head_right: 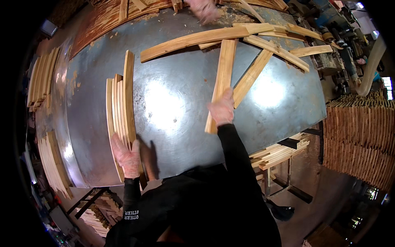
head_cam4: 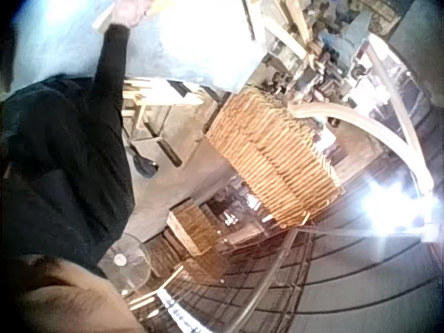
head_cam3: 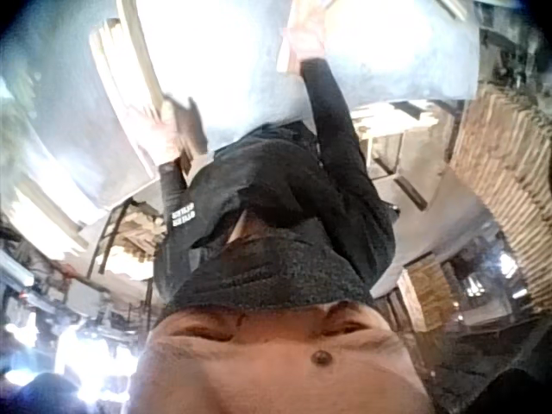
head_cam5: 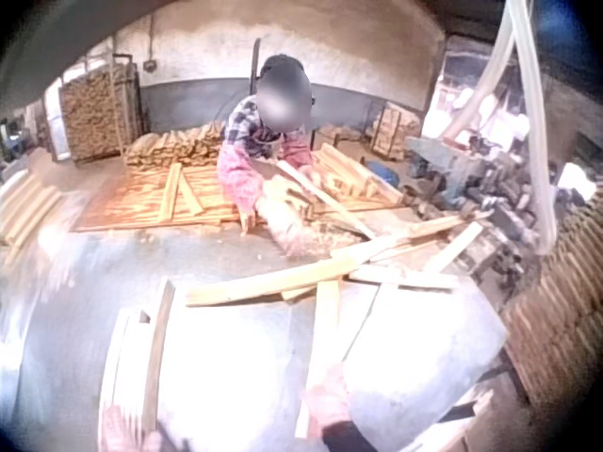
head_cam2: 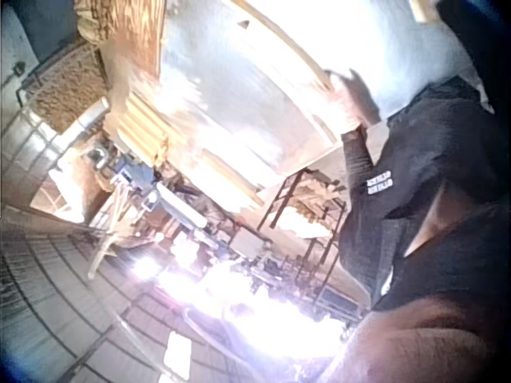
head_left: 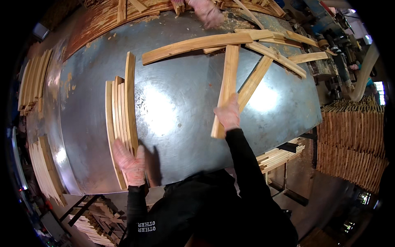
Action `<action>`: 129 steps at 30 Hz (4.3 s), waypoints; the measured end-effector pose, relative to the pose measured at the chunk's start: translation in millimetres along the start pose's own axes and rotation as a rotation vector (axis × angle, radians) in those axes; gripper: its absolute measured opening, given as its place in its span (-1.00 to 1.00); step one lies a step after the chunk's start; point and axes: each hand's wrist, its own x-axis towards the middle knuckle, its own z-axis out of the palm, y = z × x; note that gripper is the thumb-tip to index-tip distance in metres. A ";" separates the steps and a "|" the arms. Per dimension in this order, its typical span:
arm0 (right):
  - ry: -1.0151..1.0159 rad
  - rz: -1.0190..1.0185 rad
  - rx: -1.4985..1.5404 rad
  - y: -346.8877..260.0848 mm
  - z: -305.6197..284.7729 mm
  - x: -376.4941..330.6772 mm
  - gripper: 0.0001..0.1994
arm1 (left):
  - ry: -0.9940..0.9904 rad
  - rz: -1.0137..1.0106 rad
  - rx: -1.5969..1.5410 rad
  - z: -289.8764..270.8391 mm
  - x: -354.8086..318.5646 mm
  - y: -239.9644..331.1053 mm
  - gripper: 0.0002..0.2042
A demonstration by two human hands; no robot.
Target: The person sorts and stacks light-colored wooden planks on a large metal table. They pick up planks from a scattered pile, align them, and place them into neat stacks.
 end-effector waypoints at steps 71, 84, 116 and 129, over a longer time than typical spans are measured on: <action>-1.220 0.142 1.056 61.5 -21.0 -41.3 -0.18 | -0.868 -1.349 -2.165 137.6 46.5 110.1 -0.37; -0.760 -0.228 0.355 62.7 48.8 -61.9 0.11 | -0.795 -0.944 -1.321 140.7 47.5 129.7 -0.41; -0.633 -0.353 0.331 10.8 10.2 -66.0 -0.53 | -0.857 -0.913 -1.506 83.0 -7.8 143.5 -0.44; -0.590 -0.495 0.232 22.4 12.4 -61.6 -0.29 | -0.752 -0.923 -1.420 92.2 -20.4 150.0 -0.41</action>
